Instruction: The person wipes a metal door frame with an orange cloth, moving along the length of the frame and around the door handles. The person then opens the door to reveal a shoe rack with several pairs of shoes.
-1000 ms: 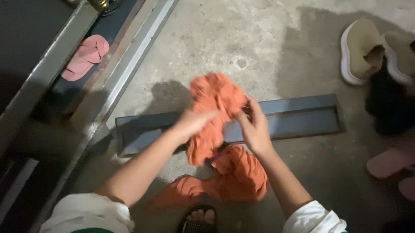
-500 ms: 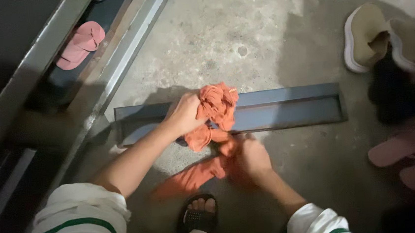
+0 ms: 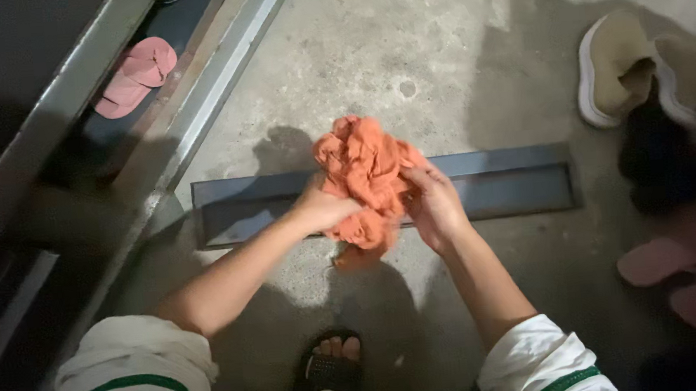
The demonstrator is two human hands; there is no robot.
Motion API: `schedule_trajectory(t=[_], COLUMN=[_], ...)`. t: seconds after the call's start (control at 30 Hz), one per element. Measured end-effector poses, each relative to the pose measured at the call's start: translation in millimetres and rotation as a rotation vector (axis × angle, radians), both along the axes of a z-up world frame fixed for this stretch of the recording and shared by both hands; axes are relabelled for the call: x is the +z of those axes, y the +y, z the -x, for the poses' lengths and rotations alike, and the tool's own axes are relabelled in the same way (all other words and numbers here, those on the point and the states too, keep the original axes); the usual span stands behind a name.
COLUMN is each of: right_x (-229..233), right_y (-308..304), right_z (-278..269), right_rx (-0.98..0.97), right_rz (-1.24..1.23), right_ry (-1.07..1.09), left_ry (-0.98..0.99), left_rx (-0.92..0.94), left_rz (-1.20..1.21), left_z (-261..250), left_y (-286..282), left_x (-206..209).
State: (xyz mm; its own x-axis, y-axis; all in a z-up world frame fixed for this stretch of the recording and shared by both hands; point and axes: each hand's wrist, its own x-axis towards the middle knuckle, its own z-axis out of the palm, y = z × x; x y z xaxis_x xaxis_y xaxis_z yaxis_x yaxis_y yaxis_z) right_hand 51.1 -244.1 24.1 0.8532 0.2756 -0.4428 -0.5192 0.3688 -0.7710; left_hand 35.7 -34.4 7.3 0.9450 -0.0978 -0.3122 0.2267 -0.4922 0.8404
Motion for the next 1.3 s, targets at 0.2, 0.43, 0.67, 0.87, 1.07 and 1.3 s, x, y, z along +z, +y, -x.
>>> schedule_trajectory(t=[0.2, 0.43, 0.67, 0.87, 1.07, 1.3], right_x=[-72, -108, -67, -50, -43, -42], right_y=[-15, -8, 19, 27, 25, 25], right_z=[-6, 8, 16, 14, 13, 11], right_rx=[0.226, 0.608, 0.744, 0.857, 0.919, 0.923], right_rz=[0.741, 1.387, 1.455, 1.588, 1.612, 1.59], right_ry=[-0.418, -0.556, -0.42, -0.428, -0.4, -0.385], left_ry=[0.107, 0.298, -0.081, -0.461, -0.029, -0.133], left_rx=[-0.068, -0.221, -0.246, -0.238, -0.223, -0.15], left_rz=[-0.844, -0.84, -0.766, -1.053, -1.139, -1.232], left_z=[-10, 5, 0, 12, 37, 39], left_y=[52, 35, -2, 37, 95, 109], left_x=[12, 8, -49, -74, -48, -52])
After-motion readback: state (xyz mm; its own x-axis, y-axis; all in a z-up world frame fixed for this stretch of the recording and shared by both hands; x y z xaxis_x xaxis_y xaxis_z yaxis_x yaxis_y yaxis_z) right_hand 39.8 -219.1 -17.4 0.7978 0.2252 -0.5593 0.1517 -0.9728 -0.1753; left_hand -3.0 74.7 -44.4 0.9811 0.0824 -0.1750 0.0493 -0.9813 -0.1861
